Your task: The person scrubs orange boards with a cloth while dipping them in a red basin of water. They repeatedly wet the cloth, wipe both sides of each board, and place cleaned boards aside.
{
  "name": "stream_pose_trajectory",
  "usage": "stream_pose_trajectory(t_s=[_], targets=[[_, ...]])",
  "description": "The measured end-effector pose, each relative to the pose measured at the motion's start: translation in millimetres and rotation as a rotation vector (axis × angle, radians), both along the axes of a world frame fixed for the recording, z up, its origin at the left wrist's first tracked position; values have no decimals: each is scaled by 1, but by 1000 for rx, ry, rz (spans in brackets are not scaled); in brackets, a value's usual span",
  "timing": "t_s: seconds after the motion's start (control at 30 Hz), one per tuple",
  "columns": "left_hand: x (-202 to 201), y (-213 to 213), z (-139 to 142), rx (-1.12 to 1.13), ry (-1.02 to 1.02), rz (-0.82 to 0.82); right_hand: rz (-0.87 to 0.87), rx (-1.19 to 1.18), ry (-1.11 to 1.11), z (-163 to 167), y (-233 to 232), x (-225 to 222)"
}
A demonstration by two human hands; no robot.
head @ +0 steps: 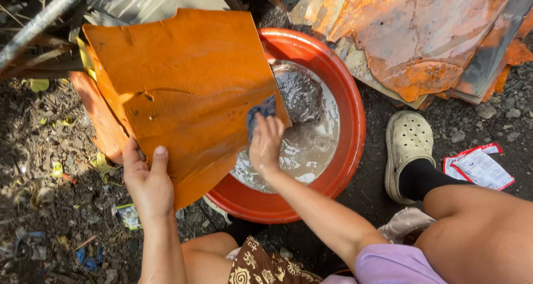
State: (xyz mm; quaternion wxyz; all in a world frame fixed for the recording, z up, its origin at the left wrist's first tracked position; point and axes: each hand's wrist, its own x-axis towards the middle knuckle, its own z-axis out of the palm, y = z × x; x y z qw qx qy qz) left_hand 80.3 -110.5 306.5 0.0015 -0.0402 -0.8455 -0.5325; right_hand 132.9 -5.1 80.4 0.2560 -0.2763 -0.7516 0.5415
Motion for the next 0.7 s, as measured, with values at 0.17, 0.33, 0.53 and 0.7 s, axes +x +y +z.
stream_pose_trajectory(t_s=[0.17, 0.33, 0.53, 0.7], targets=[[-2, -6, -7, 55, -32, 13, 155, 97, 319, 20, -45, 17], [-4, -12, -8, 53, -33, 13, 132, 383, 55, -75, 35, 38], [0, -8, -3, 35, -41, -42, 411, 550, -39, -107, 101, 77], [-1, -7, -4, 61, -14, -59, 729, 664, -254, -107, 126, 88]])
